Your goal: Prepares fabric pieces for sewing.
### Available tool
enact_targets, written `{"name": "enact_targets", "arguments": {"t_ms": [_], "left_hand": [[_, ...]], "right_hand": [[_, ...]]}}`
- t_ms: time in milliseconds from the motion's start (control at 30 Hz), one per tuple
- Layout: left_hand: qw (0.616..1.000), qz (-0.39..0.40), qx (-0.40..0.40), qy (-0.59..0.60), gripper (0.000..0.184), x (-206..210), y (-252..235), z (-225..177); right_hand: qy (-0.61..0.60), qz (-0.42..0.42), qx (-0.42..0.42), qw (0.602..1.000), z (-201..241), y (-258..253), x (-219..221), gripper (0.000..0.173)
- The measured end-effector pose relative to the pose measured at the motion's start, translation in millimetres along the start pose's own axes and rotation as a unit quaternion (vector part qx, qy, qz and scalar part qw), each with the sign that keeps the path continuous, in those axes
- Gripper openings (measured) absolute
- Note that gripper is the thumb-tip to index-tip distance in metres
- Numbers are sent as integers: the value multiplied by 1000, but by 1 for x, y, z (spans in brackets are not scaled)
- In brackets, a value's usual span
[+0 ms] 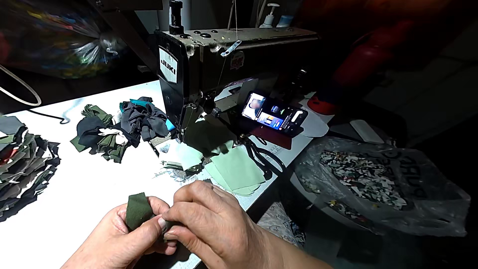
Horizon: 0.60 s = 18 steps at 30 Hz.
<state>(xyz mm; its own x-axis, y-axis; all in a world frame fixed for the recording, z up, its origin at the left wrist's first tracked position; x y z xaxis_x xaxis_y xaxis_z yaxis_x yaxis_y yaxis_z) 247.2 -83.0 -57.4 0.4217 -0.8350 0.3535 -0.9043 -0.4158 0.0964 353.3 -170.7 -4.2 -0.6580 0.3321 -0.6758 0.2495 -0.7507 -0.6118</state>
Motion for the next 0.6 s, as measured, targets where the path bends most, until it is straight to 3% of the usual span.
{"name": "enact_targets", "arguments": {"t_ms": [167, 600], "left_hand": [[1000, -7, -7, 23, 19, -2, -2, 3], [998, -21, -3, 53, 19, -5, -2, 3]], "right_hand": [[-12, -32, -2, 999, 1, 2, -4, 12], [-30, -38, -12, 999, 3, 3, -11, 12]]}}
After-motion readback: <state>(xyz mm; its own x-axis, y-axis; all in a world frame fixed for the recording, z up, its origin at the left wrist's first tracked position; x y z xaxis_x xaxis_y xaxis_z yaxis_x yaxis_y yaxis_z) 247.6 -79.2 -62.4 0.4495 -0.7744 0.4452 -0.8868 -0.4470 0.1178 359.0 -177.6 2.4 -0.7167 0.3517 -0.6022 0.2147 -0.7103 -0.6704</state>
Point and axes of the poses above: each hand's wrist, its own y-axis away from the middle knuckle, its own x-axis out of the palm, z = x × y, the point moved 8 cm from there along -y, towards the middle knuckle, and after that the axes turned 12 degrees about z, right-handed, at the moved point
